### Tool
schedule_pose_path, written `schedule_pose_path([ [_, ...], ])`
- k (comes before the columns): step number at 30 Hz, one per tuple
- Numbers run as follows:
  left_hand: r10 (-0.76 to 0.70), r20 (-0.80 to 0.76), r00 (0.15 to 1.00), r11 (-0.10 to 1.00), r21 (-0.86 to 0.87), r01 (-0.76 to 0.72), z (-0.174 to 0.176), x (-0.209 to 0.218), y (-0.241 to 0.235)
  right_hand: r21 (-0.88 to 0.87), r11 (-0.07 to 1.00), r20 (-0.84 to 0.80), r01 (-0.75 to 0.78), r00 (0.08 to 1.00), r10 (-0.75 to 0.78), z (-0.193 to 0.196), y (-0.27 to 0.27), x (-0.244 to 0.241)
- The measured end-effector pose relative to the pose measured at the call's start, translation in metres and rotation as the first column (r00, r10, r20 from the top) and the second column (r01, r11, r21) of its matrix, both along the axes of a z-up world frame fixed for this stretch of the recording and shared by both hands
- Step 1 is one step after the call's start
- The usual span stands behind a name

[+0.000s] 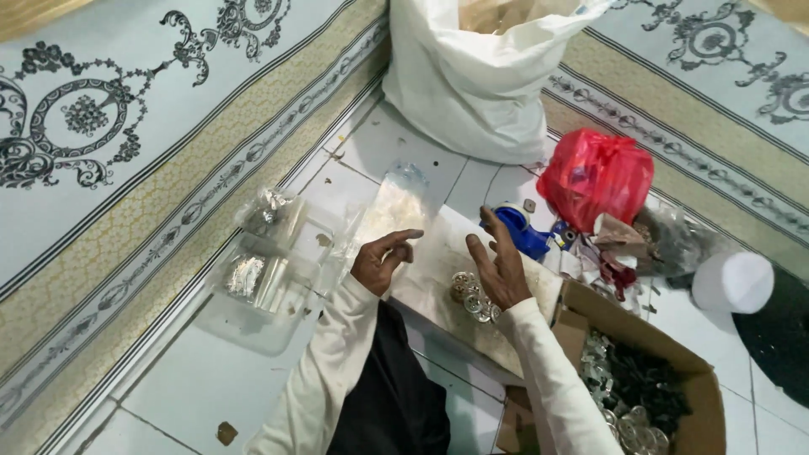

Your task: The person sits on the floor and packs small metal hardware pieces from a cardboard box into clear plastic bags. They gather the items by hand, place them into a bag, and seal it with tape.

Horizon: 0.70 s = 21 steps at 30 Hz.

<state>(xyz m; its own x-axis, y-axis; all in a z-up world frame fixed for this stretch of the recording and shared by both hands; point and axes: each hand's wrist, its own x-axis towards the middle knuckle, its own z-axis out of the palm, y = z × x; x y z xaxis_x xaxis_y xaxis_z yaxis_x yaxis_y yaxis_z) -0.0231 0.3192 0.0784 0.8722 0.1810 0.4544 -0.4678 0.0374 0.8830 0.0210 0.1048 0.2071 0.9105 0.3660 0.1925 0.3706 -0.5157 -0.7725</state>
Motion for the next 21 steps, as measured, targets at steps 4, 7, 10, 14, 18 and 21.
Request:
schedule_pose_path([
  [4,-0.219,0.023,0.976,0.975,-0.041,0.220,0.038,-0.014,-0.008,0.081,0.993,-0.097,-0.081,0.991,0.088,0.035,-0.016,-0.008],
  [7,-0.320,0.013,0.947,0.946,-0.047,0.320,0.057,-0.021,-0.010,0.169,0.976,-0.196,-0.135,0.966,0.168,0.037,-0.029,-0.013],
  [10,-0.307,-0.002,0.952,0.951,-0.033,0.307,0.062,-0.014,-0.011,0.227,0.973,-0.274,-0.041,0.956,0.104,0.048,-0.039,-0.022],
  [14,-0.182,-0.090,0.979,0.981,0.057,0.188,0.081,-0.010,-0.005,0.257,0.959,-0.358,0.119,0.933,-0.020,0.074,-0.052,-0.036],
  [18,-0.237,-0.165,0.957,0.954,0.144,0.262,0.105,-0.018,-0.004,0.310,0.924,-0.439,0.224,0.896,-0.070,0.111,-0.060,-0.058],
  [21,-0.360,-0.259,0.896,0.904,0.140,0.403,0.102,-0.028,-0.005,0.380,0.874,-0.489,0.303,0.868,-0.088,0.135,-0.068,-0.072],
])
